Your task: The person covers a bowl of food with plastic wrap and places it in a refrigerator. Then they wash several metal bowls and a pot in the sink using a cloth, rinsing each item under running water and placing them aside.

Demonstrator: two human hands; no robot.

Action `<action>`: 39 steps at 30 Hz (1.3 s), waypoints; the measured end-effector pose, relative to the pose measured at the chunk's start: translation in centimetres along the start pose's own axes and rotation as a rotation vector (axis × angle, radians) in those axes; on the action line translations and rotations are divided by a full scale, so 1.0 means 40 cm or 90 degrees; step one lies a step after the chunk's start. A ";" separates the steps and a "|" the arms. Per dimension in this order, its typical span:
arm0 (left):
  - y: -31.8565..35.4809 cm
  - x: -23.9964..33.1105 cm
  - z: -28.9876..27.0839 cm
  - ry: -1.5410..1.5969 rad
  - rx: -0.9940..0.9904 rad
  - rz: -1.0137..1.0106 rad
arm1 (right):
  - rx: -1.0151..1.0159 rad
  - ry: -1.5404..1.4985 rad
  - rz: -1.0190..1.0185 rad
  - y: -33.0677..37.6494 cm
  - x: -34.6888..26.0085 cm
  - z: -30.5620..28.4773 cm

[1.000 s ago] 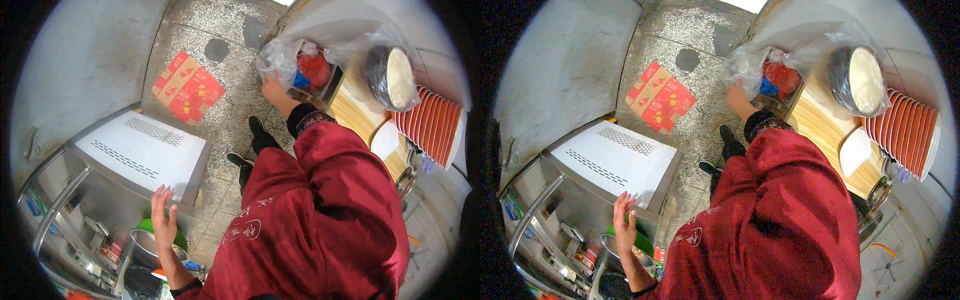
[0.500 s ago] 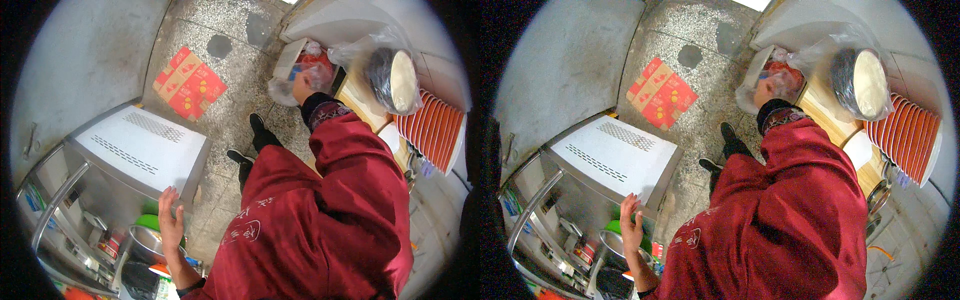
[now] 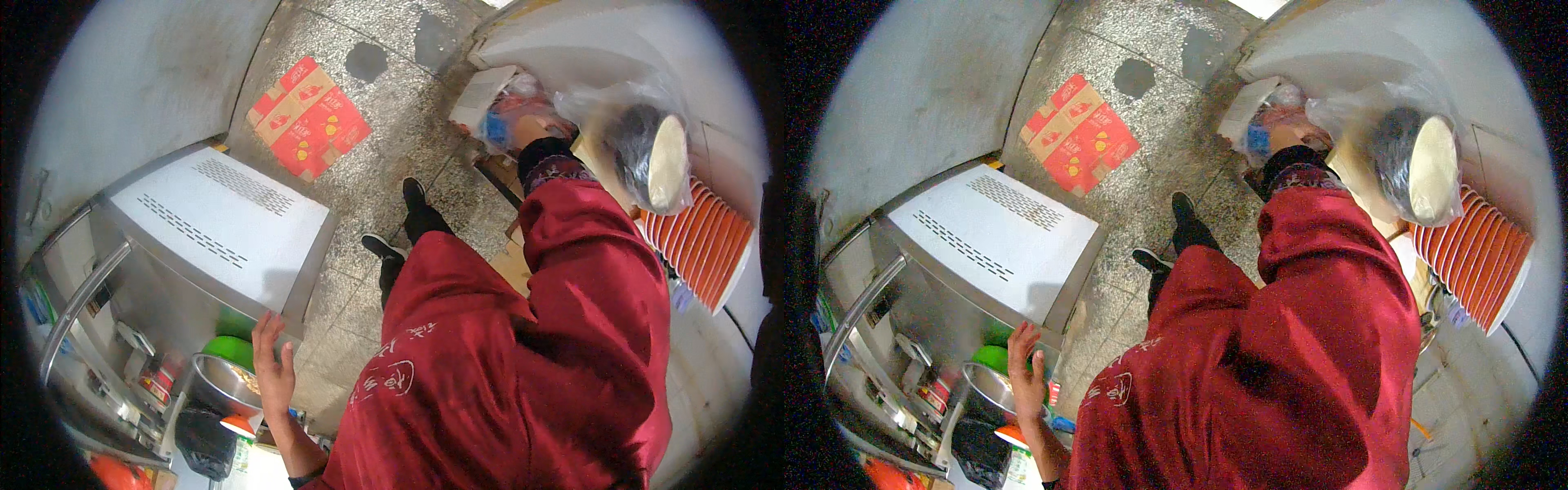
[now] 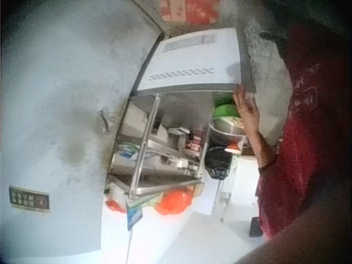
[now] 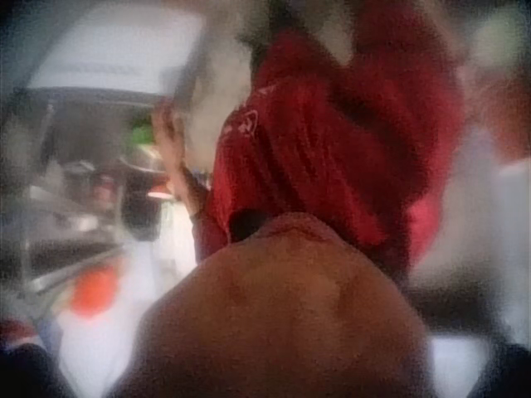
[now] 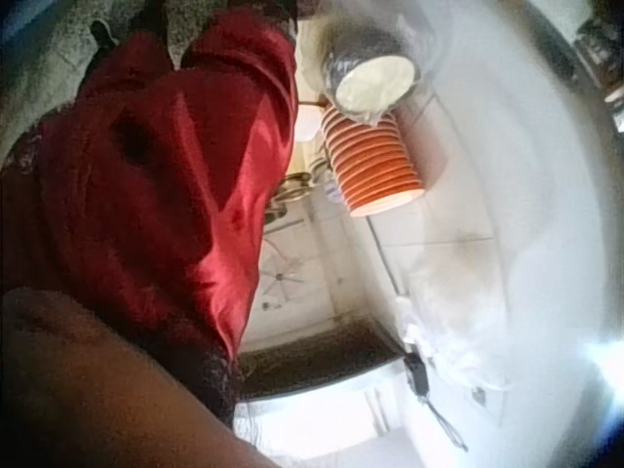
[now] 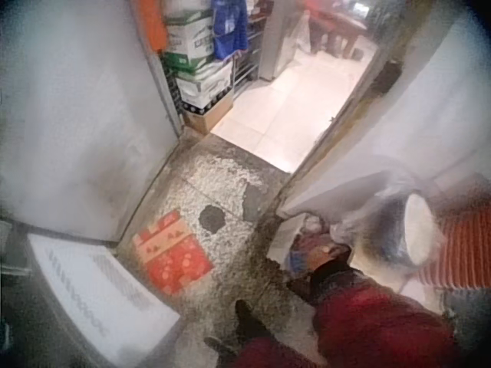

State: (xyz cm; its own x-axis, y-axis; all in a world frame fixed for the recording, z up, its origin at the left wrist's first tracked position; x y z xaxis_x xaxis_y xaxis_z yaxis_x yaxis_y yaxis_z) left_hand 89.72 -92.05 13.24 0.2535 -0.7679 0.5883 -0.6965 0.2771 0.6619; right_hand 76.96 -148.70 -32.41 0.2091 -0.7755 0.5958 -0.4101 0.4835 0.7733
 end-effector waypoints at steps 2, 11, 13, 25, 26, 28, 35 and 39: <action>0.000 -0.009 0.001 0.006 0.011 -0.005 | -0.010 -0.024 -0.094 -0.049 -0.029 -0.010; 0.015 0.003 -0.002 -0.016 0.021 0.003 | 0.611 0.010 -0.289 0.017 -0.199 -0.066; 0.039 0.017 -0.011 -0.015 0.049 -0.022 | 0.402 0.098 -0.168 0.065 -0.158 -0.015; 0.418 0.003 -0.086 -0.100 0.361 0.061 | 0.310 -0.430 -0.465 0.334 -0.289 -0.325; 0.471 -0.012 -0.094 -0.074 0.418 0.057 | 0.364 -0.437 -0.514 0.364 -0.305 -0.363; 0.571 -0.052 -0.093 -0.004 0.523 0.045 | 0.405 -0.426 -0.559 0.425 -0.326 -0.396; 0.918 -0.292 0.051 0.219 0.773 0.034 | 0.332 -0.152 -0.583 0.564 -0.336 -0.284; 1.023 -0.487 0.215 0.381 0.871 -0.015 | 0.288 -0.200 -0.620 0.586 -0.290 -0.198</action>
Point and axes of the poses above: each hand's wrist, its own y-axis away from the middle knuckle, its own z-axis out of the palm, x = y × z, the point moved 1 cm from there along -y, towards the middle knuckle, and after that the axes turned 14 degrees about y, right-handed, at the moved point
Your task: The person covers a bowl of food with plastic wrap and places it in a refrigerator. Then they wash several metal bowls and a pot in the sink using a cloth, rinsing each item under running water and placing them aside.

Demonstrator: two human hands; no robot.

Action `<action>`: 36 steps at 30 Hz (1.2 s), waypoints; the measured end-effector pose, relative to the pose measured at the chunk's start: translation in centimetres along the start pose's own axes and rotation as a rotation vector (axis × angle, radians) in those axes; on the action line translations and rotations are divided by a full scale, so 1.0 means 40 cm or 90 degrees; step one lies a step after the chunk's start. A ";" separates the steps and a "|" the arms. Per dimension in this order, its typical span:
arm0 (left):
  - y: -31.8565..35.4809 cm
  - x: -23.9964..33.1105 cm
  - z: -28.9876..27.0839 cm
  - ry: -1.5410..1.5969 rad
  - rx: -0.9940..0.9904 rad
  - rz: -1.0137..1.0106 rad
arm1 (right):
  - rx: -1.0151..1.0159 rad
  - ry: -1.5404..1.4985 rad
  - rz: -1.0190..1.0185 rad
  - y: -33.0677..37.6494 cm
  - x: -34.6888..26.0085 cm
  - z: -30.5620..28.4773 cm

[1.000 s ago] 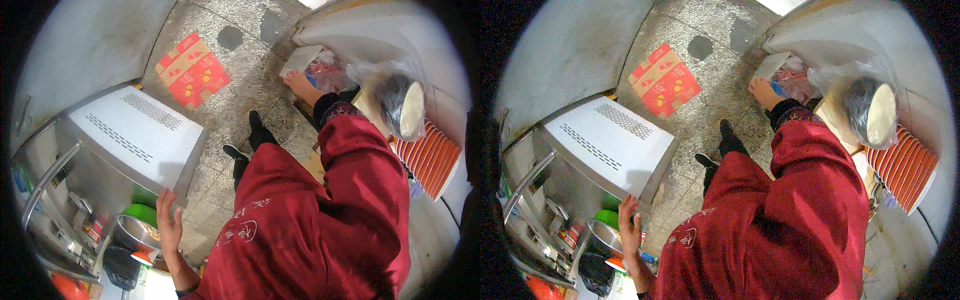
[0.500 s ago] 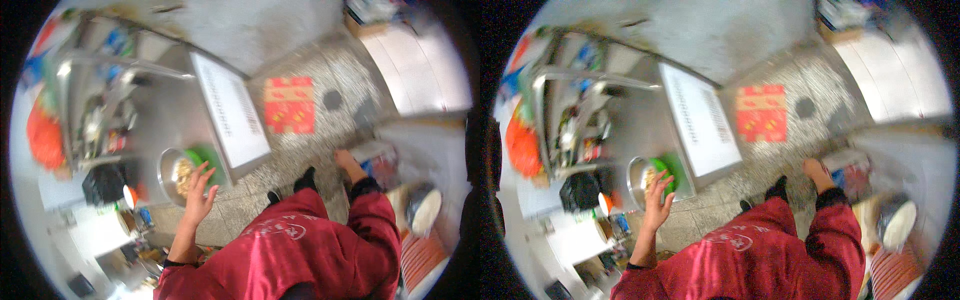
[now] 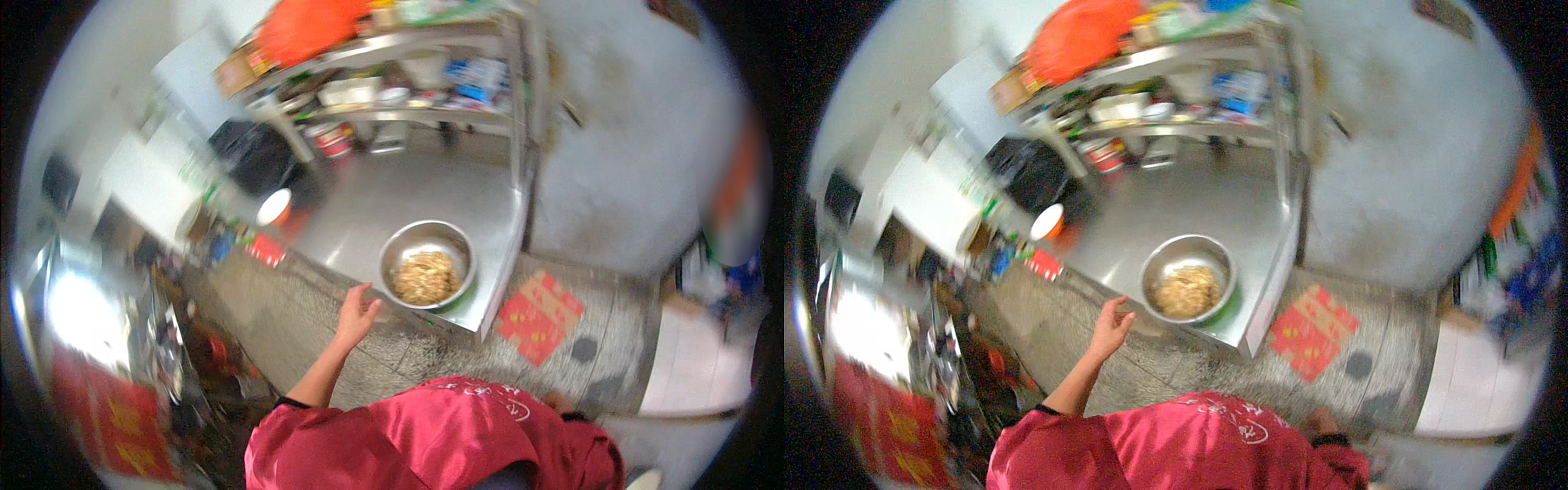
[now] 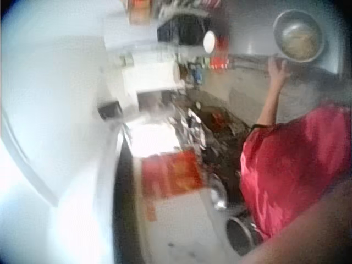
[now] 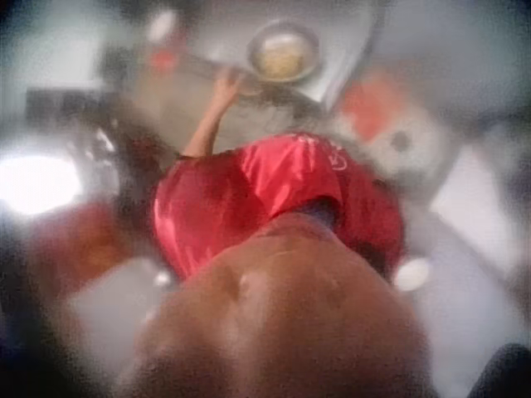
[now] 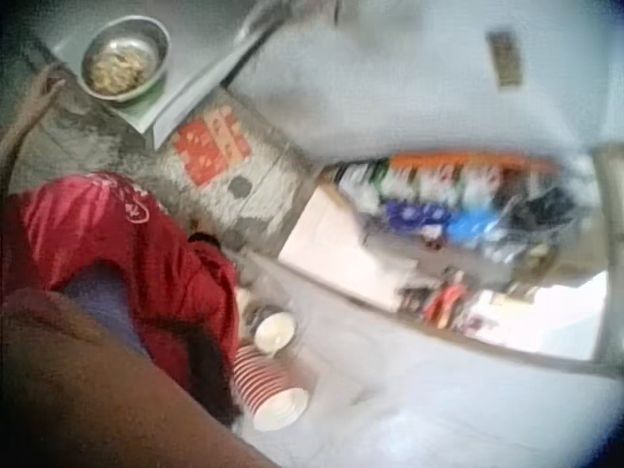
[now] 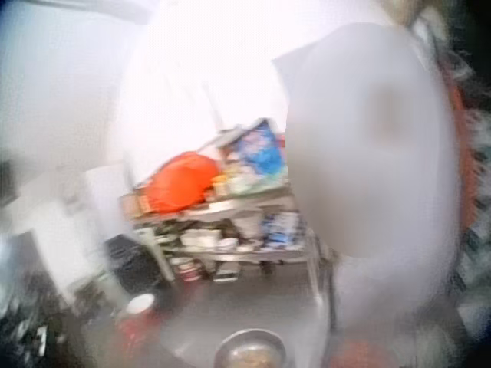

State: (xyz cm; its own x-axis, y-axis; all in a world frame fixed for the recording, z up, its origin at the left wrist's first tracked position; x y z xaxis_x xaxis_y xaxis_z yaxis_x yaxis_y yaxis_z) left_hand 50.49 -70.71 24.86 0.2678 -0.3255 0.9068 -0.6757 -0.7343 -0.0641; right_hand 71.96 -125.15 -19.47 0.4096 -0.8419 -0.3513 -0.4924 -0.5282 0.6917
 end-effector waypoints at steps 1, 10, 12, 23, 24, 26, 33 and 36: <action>0.033 -0.058 -0.022 -0.014 0.025 -0.021 | 0.017 -0.047 -0.005 0.006 -0.002 0.001; 0.285 -0.370 -0.081 0.442 0.052 -0.390 | 0.262 -0.434 -0.154 -0.059 -0.341 -0.275; 0.331 -0.398 -0.120 0.433 0.074 -0.398 | 0.267 -0.453 -0.202 -0.049 -0.468 -0.343; 0.578 -0.601 -0.327 0.465 0.219 -0.444 | 0.143 -0.823 -0.015 -0.087 -0.895 -0.461; 0.597 -0.615 -0.344 0.465 0.226 -0.459 | 0.120 -0.811 -0.139 -0.082 -0.923 -0.459; 0.631 -0.642 -0.380 0.461 0.232 -0.480 | 0.141 -0.817 -0.076 -0.073 -0.967 -0.458; 0.685 -0.709 -0.441 0.488 0.329 -0.508 | 0.044 -0.759 -0.004 -0.055 -1.032 -0.486; 0.674 -0.698 -0.446 0.477 0.291 -0.551 | 0.111 -0.802 -0.053 -0.052 -1.012 -0.503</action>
State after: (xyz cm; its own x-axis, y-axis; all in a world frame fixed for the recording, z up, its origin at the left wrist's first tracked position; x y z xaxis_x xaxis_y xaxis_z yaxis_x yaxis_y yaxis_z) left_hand 12.53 -70.81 5.24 -0.0537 0.6831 0.7283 -0.1287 -0.7280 0.6734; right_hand 71.85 -87.74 6.01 -0.5178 -0.2768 -0.8095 -0.6339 -0.5112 0.5804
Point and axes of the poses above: each hand's wrist, its own y-axis away from the middle knuckle, its own z-axis out of the palm, x = y × z, the point moved 1 cm from there along -y, towards the middle knuckle, and after that the axes turned 14 degrees about y, right-handed, at the moved point
